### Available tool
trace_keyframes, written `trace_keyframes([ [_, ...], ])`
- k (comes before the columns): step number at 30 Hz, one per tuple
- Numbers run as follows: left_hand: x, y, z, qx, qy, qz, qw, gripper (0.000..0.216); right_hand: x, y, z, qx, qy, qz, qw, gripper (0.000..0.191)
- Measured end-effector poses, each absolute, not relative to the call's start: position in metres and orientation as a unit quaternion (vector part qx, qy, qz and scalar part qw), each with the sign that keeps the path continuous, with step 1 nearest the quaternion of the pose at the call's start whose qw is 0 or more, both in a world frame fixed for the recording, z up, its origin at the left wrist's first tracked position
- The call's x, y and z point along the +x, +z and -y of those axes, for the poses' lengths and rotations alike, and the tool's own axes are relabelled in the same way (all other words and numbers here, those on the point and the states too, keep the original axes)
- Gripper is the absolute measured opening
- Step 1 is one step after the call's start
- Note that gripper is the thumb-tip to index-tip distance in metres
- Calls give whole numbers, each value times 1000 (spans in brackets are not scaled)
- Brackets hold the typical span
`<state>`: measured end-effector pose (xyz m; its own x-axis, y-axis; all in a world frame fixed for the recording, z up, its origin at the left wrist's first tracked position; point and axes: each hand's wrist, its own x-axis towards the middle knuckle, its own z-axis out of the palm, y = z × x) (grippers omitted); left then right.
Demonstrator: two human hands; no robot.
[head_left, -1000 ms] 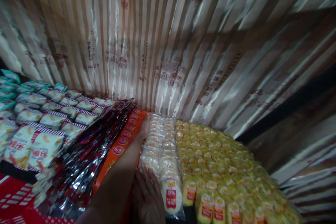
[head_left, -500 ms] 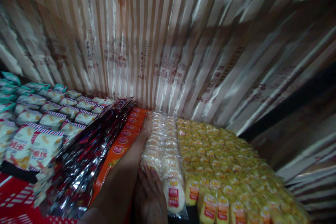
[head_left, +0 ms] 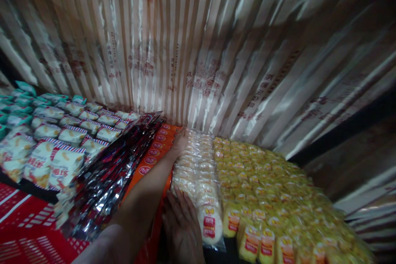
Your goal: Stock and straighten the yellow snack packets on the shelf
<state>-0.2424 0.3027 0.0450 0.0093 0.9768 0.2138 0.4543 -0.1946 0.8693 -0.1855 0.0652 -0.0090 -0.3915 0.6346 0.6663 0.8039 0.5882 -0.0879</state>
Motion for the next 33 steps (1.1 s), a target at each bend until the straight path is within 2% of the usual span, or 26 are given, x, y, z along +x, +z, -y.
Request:
trace_keyframes([
  [6,-248,54,-306,668,402,-560,282,30,-188,-4,-62,-441,-133,822,334,21],
  [10,-260,69,-282,687,390,-554,264,30,-191,9,-58,-445,-139,818,338,24],
  [14,-288,89,-220,689,397,-552,250,30,-180,24,-43,-462,-117,807,349,31],
  [17,-310,93,-143,704,401,-525,260,26,-160,24,-23,-523,-96,752,391,30],
  [20,-322,80,-62,768,377,-408,320,22,-139,13,0,-587,-70,698,404,26],
  [24,-311,42,4,761,366,-415,340,24,-126,-5,17,-619,-49,688,376,30],
  [29,-287,-5,20,744,385,-461,293,35,-127,-12,18,-622,-50,691,365,31],
  [33,-279,-14,13,725,375,-502,285,40,-126,-11,14,-610,-51,705,357,33],
])
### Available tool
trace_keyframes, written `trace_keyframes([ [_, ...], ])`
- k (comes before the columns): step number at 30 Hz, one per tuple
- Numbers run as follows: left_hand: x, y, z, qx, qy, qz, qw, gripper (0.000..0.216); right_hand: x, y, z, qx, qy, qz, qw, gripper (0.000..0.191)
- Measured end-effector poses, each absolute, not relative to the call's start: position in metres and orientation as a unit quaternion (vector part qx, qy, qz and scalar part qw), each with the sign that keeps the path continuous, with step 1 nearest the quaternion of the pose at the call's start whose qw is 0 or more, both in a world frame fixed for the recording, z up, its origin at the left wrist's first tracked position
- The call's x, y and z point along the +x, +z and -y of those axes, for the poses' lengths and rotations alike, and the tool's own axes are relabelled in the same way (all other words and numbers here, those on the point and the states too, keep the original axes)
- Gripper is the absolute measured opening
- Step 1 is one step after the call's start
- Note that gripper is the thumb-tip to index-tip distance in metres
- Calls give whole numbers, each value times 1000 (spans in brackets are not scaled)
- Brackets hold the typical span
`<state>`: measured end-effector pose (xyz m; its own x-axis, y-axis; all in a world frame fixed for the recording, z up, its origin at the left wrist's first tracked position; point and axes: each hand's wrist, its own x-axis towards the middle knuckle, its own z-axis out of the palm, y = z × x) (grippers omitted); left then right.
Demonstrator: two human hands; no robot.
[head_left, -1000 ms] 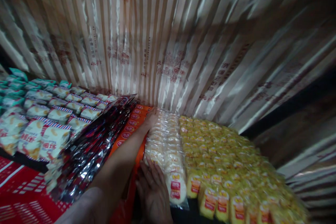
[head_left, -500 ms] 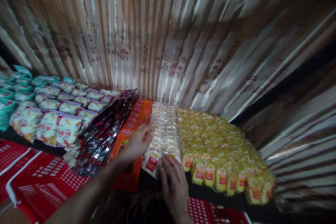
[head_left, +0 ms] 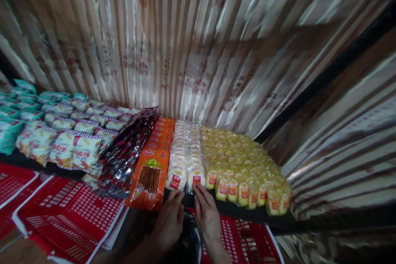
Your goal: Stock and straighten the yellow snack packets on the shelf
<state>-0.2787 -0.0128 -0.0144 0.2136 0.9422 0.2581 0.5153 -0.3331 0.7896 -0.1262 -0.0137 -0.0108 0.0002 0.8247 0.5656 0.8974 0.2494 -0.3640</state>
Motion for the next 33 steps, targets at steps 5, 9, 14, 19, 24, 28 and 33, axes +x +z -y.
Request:
trace_keyframes([
  [5,-281,1,-1,732,373,-499,277,38,-124,-9,10,-605,-31,705,369,36],
  [9,-287,12,0,710,412,-531,212,37,-124,-12,12,-613,-16,693,379,34],
  [14,-289,15,7,711,350,-575,202,39,-130,-14,13,-632,-10,656,413,32],
  [19,-280,13,2,712,335,-571,235,44,-131,-11,12,-626,4,656,422,32],
  [24,-276,13,1,682,369,-575,258,45,-128,-13,15,-624,5,663,413,32],
  [28,-281,7,8,693,384,-559,244,45,-128,-16,18,-631,-1,664,402,34],
  [33,-281,-2,12,716,346,-548,259,48,-126,-19,17,-636,0,655,408,34],
])
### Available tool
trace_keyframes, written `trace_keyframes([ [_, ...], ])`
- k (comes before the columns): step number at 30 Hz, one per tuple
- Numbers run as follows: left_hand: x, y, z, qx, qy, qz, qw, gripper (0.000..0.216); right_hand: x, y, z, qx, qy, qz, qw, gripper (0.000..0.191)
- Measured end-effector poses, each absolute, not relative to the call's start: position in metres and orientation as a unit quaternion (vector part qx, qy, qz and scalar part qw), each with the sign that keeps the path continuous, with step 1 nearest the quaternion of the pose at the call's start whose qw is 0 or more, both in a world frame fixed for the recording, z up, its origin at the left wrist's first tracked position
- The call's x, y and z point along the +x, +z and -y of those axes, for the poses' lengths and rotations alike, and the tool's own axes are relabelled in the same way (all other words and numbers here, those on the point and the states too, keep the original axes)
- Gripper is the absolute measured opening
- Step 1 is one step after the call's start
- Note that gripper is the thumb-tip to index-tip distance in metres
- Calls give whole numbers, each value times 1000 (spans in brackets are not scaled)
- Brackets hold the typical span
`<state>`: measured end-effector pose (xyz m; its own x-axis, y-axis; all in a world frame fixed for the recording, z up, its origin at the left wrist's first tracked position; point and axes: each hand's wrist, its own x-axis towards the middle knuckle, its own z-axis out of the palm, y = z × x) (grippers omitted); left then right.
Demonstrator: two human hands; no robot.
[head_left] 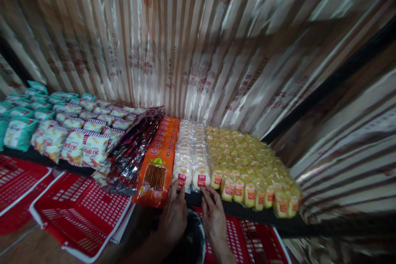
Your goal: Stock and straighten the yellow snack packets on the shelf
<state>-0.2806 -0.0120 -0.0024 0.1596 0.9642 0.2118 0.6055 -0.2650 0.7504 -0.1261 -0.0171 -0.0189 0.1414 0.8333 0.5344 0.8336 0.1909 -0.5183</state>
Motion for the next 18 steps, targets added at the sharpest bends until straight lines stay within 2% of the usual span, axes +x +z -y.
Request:
trace_keyframes([
  [11,-295,2,31,726,401,-533,166,37,-120,-20,20,-625,55,626,464,33],
  [18,-326,3,31,712,416,-545,148,37,-136,-8,23,-633,71,603,480,35],
])
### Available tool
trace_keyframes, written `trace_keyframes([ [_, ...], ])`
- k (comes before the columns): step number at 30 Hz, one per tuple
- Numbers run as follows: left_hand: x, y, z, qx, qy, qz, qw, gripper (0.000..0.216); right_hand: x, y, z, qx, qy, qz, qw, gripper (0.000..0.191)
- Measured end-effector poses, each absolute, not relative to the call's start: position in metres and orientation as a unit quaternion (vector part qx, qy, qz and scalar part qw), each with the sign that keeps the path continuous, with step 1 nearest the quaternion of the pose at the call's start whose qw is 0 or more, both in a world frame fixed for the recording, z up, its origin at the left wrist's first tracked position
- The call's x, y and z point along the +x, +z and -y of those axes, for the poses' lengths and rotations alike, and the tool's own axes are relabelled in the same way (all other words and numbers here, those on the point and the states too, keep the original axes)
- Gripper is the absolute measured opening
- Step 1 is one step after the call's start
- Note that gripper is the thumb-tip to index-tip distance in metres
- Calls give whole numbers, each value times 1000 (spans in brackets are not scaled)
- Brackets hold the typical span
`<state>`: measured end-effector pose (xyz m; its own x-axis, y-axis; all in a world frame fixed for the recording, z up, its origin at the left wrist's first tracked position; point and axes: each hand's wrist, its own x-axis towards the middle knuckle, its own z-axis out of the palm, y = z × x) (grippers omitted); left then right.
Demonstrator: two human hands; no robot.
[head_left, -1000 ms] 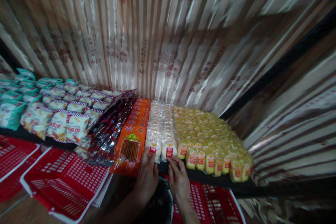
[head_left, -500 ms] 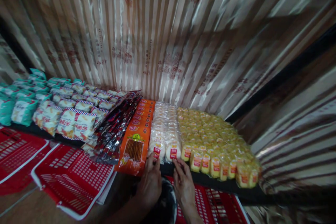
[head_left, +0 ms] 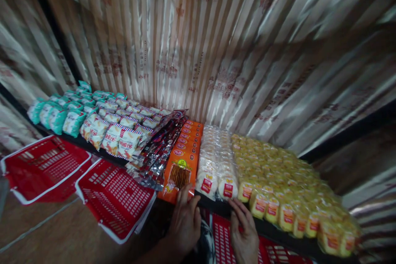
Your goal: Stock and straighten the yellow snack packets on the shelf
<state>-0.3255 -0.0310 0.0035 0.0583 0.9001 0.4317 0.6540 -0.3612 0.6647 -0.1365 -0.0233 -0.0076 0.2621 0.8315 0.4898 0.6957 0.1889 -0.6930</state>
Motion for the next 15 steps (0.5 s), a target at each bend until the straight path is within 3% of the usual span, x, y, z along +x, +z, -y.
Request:
trace_keyframes([
  [9,-383,33,56,703,365,-540,285,35,-184,-17,65,-643,34,599,476,38],
  [15,-416,13,102,718,354,-504,325,36,-218,-16,106,-658,4,594,463,39],
])
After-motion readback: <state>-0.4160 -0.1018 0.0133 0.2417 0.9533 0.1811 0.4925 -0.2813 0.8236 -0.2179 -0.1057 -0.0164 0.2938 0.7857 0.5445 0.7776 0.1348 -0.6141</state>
